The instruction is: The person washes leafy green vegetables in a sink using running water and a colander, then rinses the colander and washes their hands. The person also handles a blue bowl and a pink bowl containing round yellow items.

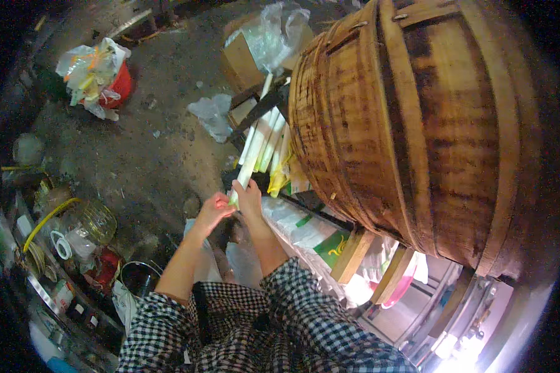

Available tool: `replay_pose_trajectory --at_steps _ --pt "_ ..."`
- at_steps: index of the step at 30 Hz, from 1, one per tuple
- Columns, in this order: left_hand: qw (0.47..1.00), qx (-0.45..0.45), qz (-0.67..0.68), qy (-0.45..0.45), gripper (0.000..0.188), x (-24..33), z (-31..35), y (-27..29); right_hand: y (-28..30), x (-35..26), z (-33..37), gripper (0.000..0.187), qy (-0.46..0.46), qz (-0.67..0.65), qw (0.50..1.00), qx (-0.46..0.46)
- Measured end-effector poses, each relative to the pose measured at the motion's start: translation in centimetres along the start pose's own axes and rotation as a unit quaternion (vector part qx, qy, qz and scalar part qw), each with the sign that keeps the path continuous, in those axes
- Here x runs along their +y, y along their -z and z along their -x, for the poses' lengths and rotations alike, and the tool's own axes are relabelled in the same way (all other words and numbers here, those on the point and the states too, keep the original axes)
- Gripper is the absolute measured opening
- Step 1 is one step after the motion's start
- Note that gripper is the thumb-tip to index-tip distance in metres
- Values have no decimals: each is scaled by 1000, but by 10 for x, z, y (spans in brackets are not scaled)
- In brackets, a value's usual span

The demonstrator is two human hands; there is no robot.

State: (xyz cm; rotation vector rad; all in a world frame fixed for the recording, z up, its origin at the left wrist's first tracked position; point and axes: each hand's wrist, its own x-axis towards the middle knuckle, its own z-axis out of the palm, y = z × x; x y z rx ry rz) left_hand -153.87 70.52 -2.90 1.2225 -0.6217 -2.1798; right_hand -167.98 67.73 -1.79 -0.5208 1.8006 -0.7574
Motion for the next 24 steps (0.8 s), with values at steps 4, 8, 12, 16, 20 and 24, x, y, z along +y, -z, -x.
replay_pose_trajectory --at_steps 4,8,12,16,20,24 --pt "998 18 16 56 33 23 -20 28 5 -1 10 24 43 -94 994 -19" --pt "987 153 -20 -50 50 39 -81 -1 22 -1 28 26 45 -93 994 -37" --pt "986 157 -37 -42 49 48 -144 -35 44 0 40 24 6 -56 998 -40" --pt "973 185 -131 -53 33 39 -168 -47 77 -2 69 23 14 -71 996 -48" --pt "957 172 -177 -154 20 28 -163 -38 111 -2 107 29 12 4 999 -29" --pt "931 175 -212 -242 15 31 -137 -33 138 7 138 33 -29 7 999 -26"
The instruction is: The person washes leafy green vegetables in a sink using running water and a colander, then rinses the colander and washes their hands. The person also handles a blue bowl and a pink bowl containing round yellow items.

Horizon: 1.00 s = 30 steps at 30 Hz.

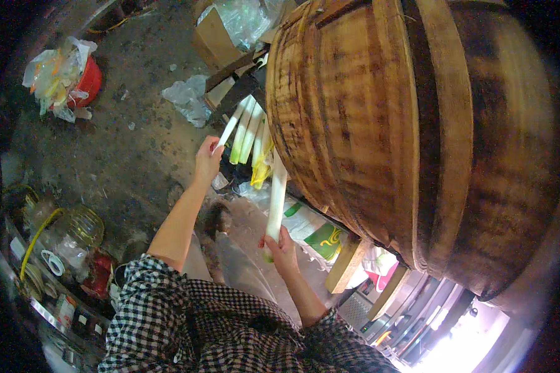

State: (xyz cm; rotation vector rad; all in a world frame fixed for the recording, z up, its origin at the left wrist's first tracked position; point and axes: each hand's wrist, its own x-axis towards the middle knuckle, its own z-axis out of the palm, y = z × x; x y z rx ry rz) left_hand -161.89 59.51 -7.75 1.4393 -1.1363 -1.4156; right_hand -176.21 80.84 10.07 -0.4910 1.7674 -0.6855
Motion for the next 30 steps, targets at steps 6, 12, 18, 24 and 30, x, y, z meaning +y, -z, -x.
replay_pose_trajectory --at_steps 6,12,18,24,30 --pt "990 -42 -108 -79 20 41 50 -25 21 16 29 29 -8 -62 998 21" --pt "963 -69 -247 -88 31 48 67 -62 32 17 37 28 -8 -79 997 23" --pt "944 -74 -309 -88 37 41 65 -53 29 15 35 27 -10 -80 996 23" --pt "958 -64 -271 -68 44 47 68 -58 26 15 35 26 -5 -90 996 9" --pt "948 -98 -302 6 49 58 66 -67 28 16 35 25 19 -78 997 -2"
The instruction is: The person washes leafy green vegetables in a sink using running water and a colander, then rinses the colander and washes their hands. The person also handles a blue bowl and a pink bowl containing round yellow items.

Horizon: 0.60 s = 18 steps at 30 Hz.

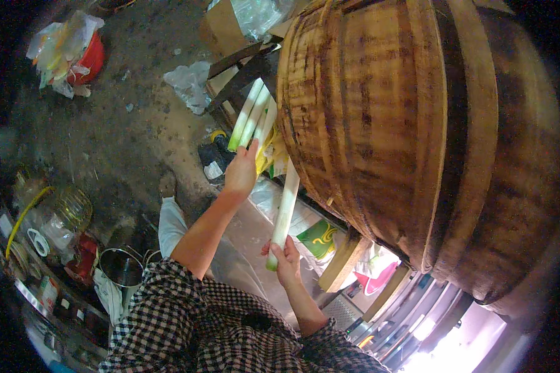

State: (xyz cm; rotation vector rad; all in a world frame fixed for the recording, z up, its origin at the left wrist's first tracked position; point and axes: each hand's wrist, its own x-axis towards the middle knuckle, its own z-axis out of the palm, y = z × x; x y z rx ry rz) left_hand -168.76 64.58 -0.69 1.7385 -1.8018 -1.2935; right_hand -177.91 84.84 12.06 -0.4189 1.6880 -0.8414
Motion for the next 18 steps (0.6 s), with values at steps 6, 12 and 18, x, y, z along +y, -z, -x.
replay_pose_trajectory --at_steps 6,12,18 --pt "1000 -19 18 -6 40 3 -3 19 -1 3 1 23 -11 -45 999 17" --pt "982 178 58 31 40 -29 -31 32 -1 2 2 24 -1 -33 999 9" --pt "992 57 53 96 35 -54 -64 23 0 -1 5 26 11 -25 1000 -3"
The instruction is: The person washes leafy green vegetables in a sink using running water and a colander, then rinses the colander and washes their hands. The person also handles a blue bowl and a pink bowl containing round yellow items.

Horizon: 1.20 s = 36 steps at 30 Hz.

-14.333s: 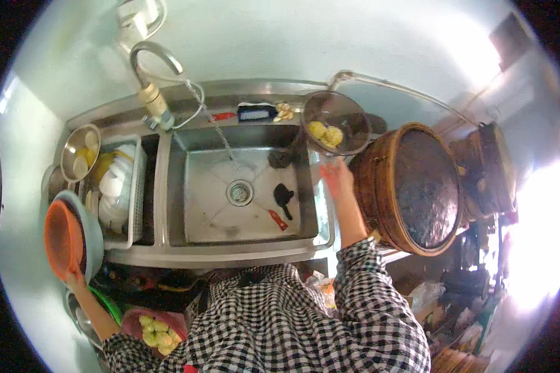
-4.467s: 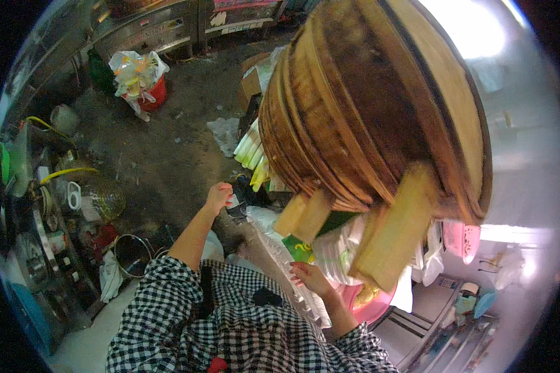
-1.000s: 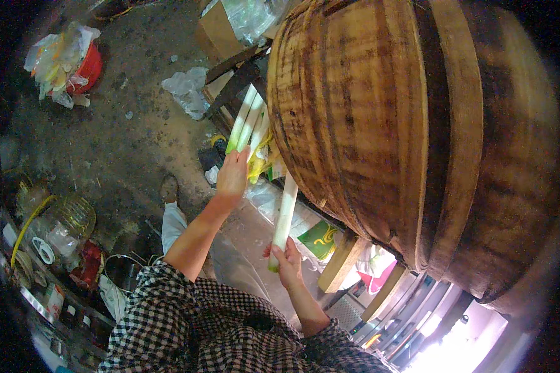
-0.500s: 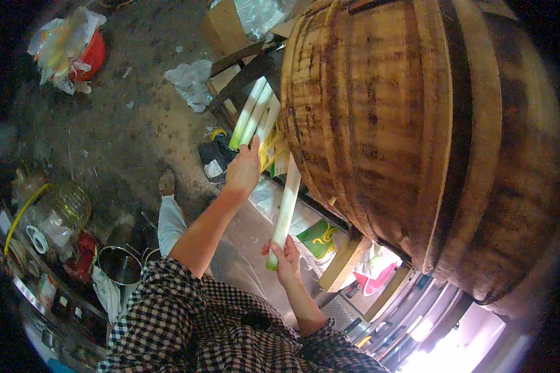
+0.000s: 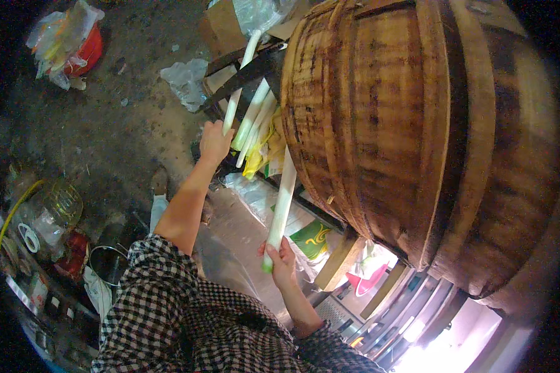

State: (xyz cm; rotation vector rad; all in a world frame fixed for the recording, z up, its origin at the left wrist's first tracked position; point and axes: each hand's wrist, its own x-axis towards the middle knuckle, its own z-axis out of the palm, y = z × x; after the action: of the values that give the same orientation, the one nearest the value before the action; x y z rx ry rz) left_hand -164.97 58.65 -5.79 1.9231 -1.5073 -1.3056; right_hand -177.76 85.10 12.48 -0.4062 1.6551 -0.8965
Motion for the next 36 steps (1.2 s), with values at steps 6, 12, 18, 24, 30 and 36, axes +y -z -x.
replay_pose_trajectory --at_steps 6,12,18,24,30,36 --pt "980 -61 190 5 32 -19 18 26 -6 -6 5 29 -14 8 1000 -1" --pt "975 -95 202 -7 29 -63 141 114 -18 -17 18 34 -35 79 993 -78" --pt "999 -24 12 -17 17 -48 273 291 -81 -67 32 54 187 360 905 -123" --pt "987 -66 -100 -104 21 20 301 442 -222 -148 45 39 195 223 924 -241" --pt "971 -18 185 -150 17 38 263 580 -335 -236 57 39 299 285 815 -406" --pt "823 114 527 -181 32 56 220 648 -447 -274 83 56 170 170 843 -481"
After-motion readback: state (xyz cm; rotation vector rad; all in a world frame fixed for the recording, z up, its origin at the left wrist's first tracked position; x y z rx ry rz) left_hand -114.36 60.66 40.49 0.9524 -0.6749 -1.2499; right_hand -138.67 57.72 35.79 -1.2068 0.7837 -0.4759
